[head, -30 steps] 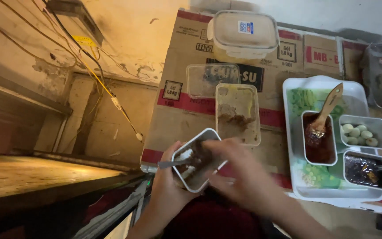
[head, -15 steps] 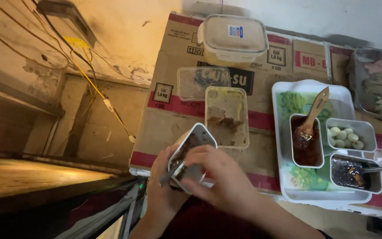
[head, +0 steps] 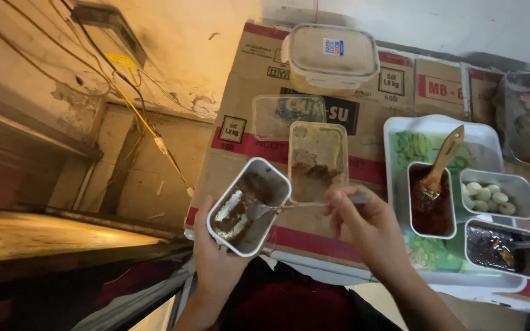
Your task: The person transfers a dark liquid from a large plastic container into a smaller compartment of a divided tray using a spoon. They then open a second container and transfer a brown, chunky food substance into another compartment of the tray.
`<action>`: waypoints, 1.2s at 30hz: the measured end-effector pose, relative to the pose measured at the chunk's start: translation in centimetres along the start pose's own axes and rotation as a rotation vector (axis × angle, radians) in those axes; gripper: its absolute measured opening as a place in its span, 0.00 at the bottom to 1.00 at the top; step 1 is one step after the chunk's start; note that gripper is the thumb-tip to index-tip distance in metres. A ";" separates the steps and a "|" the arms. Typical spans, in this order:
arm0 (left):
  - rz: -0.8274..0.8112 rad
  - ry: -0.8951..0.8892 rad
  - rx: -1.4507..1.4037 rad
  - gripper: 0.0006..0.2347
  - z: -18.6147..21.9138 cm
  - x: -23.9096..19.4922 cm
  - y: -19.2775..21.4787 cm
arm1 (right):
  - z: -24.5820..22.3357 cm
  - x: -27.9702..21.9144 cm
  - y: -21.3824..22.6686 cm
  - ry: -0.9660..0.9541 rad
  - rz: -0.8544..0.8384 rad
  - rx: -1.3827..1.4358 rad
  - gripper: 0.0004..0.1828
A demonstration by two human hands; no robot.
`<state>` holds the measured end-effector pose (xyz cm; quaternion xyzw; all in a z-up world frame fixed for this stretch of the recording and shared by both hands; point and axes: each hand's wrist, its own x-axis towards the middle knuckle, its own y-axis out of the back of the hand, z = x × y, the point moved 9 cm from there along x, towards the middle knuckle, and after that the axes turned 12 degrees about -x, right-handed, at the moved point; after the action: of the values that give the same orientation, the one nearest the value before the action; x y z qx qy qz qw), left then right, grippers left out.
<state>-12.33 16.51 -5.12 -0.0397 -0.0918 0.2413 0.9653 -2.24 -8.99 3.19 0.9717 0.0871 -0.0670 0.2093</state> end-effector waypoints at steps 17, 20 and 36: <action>-0.168 -0.324 0.070 0.42 0.4 1.3 -2.7 | 5.6 -1.8 -4.4 -0.137 -0.287 -0.819 0.17; -0.156 -0.357 0.078 0.44 1.2 1.7 -2.7 | 4.2 -2.4 -1.3 -0.322 -0.237 -0.760 0.24; 0.205 0.150 -0.194 0.49 -6.5 1.6 -3.9 | 3.3 2.2 5.7 -0.077 -0.185 -1.543 0.27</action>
<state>-7.86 13.61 -10.76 -0.1598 -0.0380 0.3251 0.9313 0.73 -15.17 2.06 0.5368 0.1824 -0.0385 0.8228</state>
